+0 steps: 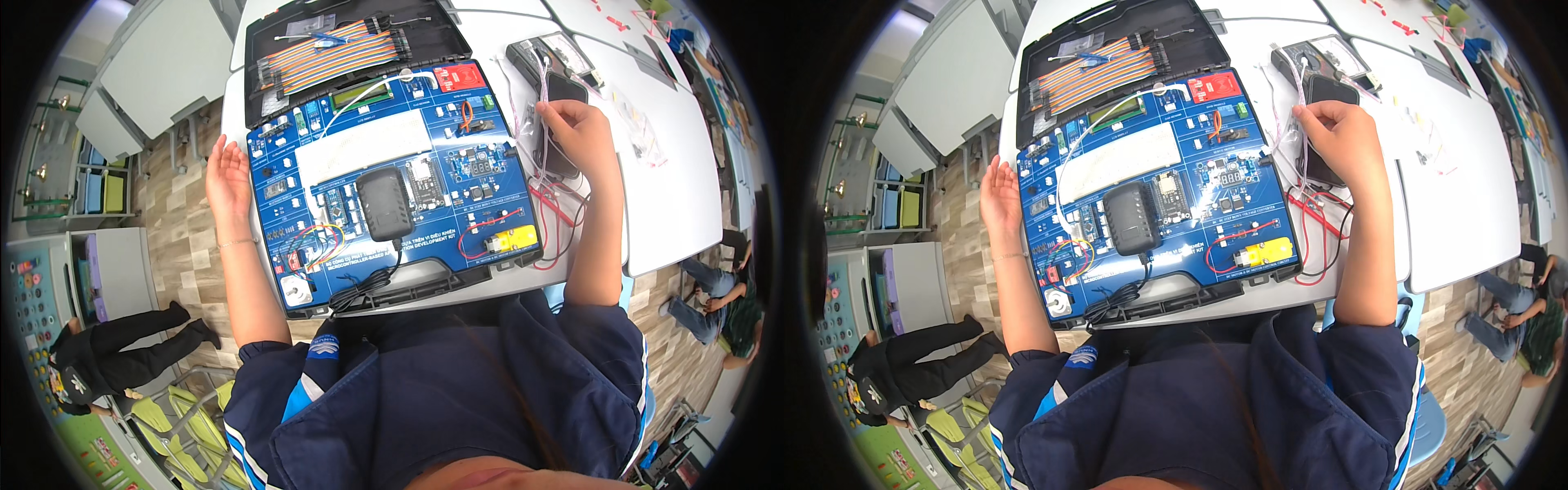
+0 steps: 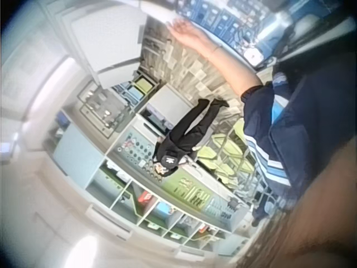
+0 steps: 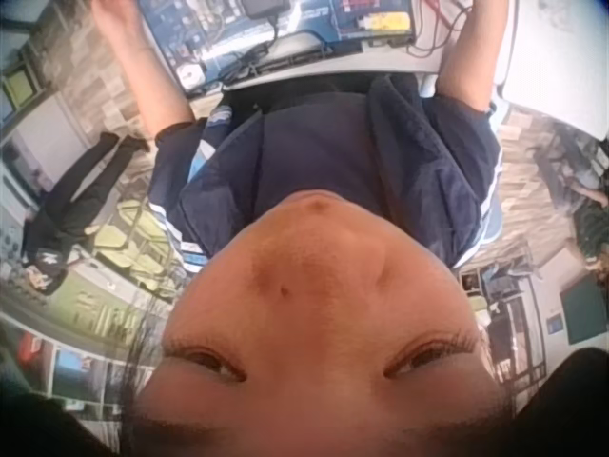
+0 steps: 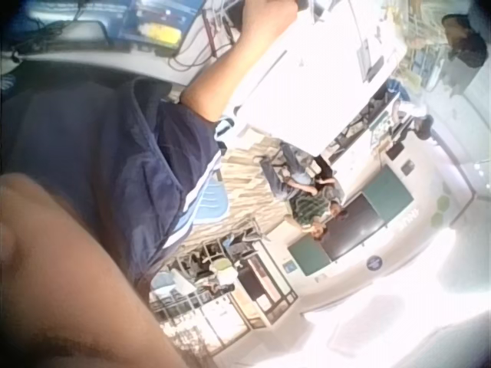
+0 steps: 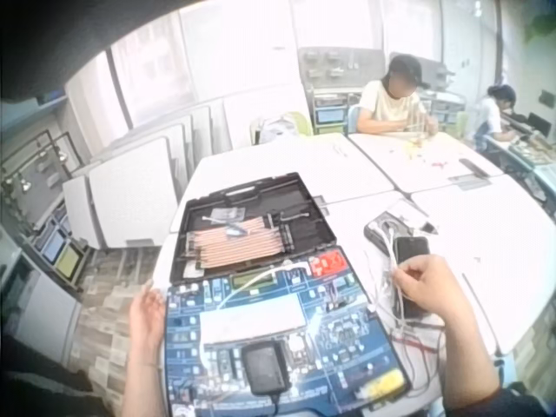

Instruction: The person connects white ribbon cables to a blue microcontroller development board, aligning and inserting the connectors into the board's headers. The person also handles a small white component and adjusts existing wires on the board.

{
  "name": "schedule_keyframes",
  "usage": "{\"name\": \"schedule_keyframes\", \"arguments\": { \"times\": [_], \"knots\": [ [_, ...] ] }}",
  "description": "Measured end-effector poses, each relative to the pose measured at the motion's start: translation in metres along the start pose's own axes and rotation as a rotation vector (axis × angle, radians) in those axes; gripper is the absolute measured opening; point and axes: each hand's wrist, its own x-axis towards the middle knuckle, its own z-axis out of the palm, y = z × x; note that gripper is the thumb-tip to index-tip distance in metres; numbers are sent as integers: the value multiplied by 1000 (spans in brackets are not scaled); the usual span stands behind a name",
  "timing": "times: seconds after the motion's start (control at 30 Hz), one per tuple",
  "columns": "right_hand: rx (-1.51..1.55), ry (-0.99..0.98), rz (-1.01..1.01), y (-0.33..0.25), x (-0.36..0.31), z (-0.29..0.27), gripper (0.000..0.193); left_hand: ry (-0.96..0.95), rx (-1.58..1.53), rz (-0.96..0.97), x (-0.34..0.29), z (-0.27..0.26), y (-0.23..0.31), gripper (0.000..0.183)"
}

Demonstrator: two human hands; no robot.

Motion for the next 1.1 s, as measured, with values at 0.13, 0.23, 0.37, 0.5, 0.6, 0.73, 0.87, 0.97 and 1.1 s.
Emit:
{"name": "schedule_keyframes", "arguments": {
  "times": [0.13,0.23,0.37,0.5,0.6,0.73,0.87,0.97,1.1],
  "knots": [
    [31,86,-22,7,1,6,30,-7,3,-7,-1,-3,0,37],
    [46,132,-40,5,1,8,27,22,21,2,-1,0,2,38],
    [263,76,-143,1,-1,5,29,18,30,7,0,-1,-1,38],
    [429,-15,-261,-1,-5,3,40,-5,23,-3,4,-9,-1,39],
    [506,-170,-240,-12,-11,-7,53,-17,9,-10,5,-12,1,40],
    [781,-244,-319,-11,-12,1,64,-21,20,-10,7,-10,-2,41],
    [999,-250,-149,-26,-18,-3,67,-11,38,-6,3,-10,1,41],
    [1124,-185,-71,-32,-20,-4,52,-19,37,-14,3,-7,0,41],
    [943,-147,-63,-26,-19,-5,43,-41,39,-14,2,-8,2,40]
  ]
}}
